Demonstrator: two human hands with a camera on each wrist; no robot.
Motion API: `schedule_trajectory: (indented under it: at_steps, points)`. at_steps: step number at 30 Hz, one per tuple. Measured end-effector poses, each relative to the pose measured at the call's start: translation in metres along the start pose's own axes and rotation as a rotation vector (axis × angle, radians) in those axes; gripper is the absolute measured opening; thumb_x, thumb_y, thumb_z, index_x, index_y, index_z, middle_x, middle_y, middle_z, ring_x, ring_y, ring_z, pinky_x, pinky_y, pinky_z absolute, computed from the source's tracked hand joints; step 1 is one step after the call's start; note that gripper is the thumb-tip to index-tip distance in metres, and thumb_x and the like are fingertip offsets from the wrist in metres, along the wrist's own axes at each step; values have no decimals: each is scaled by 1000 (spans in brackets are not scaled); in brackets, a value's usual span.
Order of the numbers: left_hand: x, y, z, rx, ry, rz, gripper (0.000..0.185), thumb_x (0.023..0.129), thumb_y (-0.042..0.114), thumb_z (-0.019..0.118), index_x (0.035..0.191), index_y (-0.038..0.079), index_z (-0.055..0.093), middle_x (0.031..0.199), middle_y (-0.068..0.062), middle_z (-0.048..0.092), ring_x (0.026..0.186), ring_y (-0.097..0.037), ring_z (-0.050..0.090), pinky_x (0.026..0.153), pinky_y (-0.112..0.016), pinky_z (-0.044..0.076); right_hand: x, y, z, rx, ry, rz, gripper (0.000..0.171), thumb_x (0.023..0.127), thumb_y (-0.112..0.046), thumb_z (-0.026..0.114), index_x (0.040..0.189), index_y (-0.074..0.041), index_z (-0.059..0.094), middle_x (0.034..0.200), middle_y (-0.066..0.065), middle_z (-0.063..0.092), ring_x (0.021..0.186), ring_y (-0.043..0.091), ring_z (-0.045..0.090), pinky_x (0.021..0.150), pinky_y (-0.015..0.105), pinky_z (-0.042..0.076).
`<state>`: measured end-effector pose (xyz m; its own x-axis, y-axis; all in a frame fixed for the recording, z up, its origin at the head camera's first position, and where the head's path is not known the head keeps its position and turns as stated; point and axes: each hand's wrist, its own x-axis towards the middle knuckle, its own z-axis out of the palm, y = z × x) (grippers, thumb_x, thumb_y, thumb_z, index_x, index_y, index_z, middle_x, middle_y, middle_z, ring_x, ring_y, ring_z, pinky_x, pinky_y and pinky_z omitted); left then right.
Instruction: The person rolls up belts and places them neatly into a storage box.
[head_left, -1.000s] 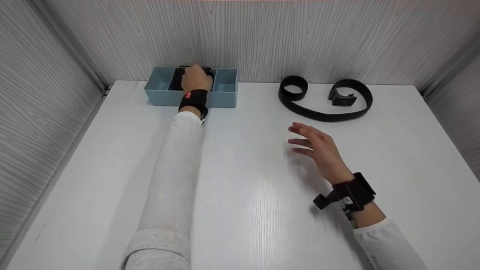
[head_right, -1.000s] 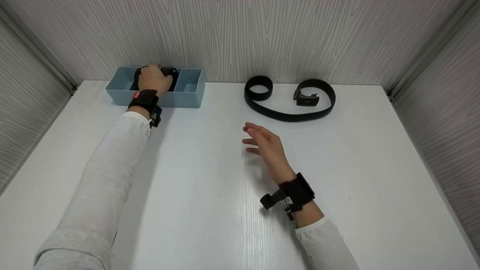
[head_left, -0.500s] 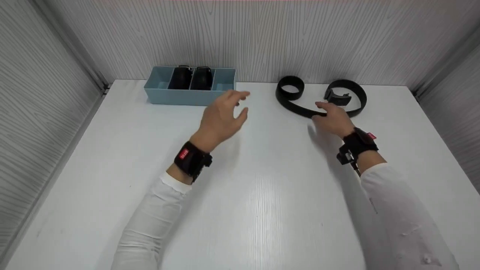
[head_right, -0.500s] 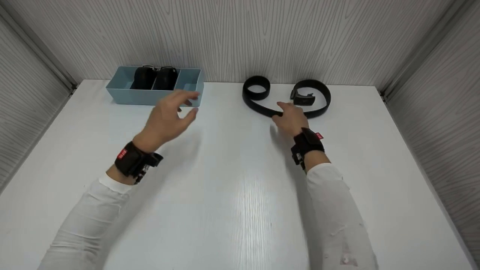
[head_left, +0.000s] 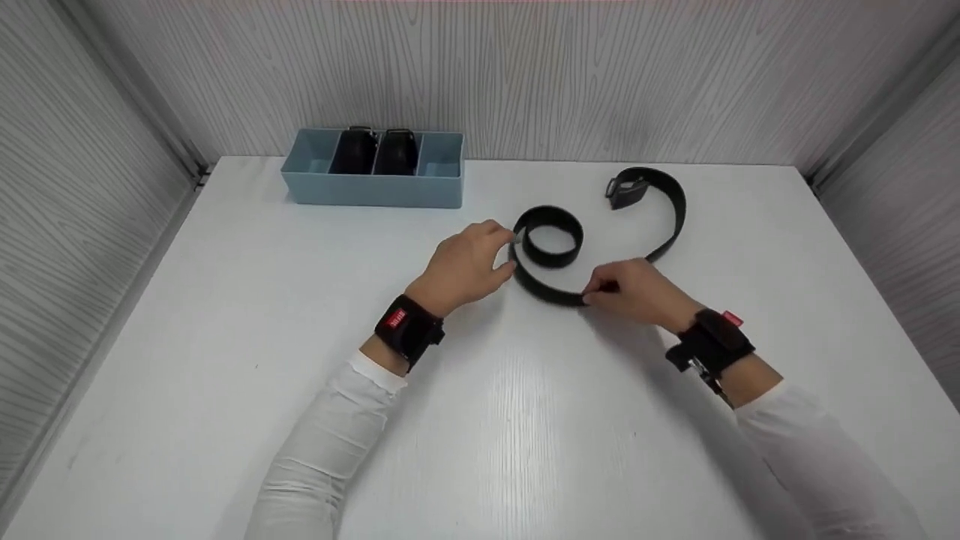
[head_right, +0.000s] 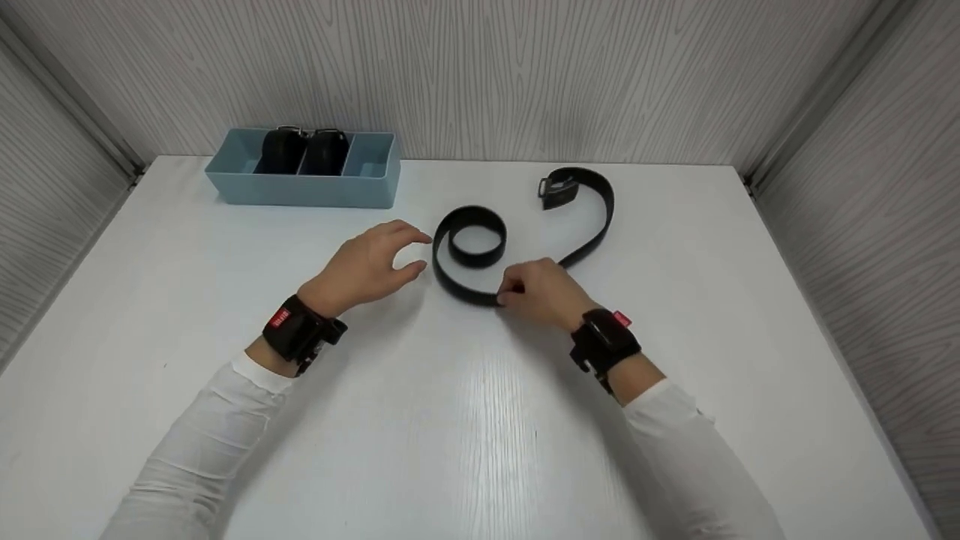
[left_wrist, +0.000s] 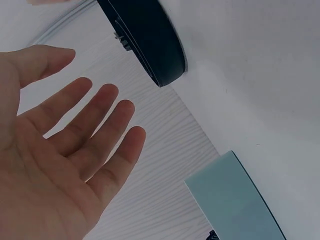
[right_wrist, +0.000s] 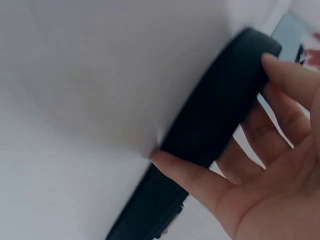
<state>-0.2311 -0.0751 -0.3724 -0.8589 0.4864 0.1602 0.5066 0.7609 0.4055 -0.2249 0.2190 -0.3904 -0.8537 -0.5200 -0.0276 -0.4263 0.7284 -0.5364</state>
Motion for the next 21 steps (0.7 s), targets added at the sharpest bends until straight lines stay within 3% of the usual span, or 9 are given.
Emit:
schedule_trajectory:
  at_steps: [6, 13, 16, 19, 21]
  points:
    - [-6, 5, 8, 37, -125, -21, 34, 102, 24, 68, 130, 5, 69, 128, -10, 65, 116, -26, 64, 94, -41, 54, -45, -22, 10, -9, -145, -154, 7, 96, -12, 75, 93, -19, 79, 94, -8, 75, 88, 8, 68, 79, 33, 55]
    - [-18, 22, 13, 18, -179, -54, 28, 94, 24, 76, 114, 5, 72, 102, -7, 69, 98, -23, 60, 79, -39, 53, -66, -44, 3, -42, -292, -183, 11, 99, -21, 73, 105, -18, 81, 100, -12, 75, 94, 6, 69, 84, 36, 57]
    - [-17, 32, 11, 53, -215, -81, 27, 92, 25, 77, 110, 6, 71, 95, -5, 71, 90, -21, 60, 73, -37, 51, -58, -48, -8, -57, -257, -131, 23, 100, -20, 71, 121, -11, 77, 108, -4, 76, 99, 14, 71, 84, 40, 57]
    - [-14, 40, 8, 71, -256, -125, 28, 89, 22, 77, 111, 6, 70, 96, -6, 72, 87, -21, 62, 71, -37, 51, -42, -47, -11, -79, -128, -23, 34, 100, -18, 69, 131, -4, 70, 112, 6, 76, 101, 22, 71, 83, 42, 56]
    - [-11, 44, 6, 71, -276, -139, 29, 87, 18, 77, 113, 6, 70, 99, -6, 73, 87, -22, 63, 72, -38, 52, -30, -47, -7, -57, -84, 58, 41, 100, -20, 70, 134, 1, 66, 111, 11, 75, 93, 25, 72, 78, 41, 57]
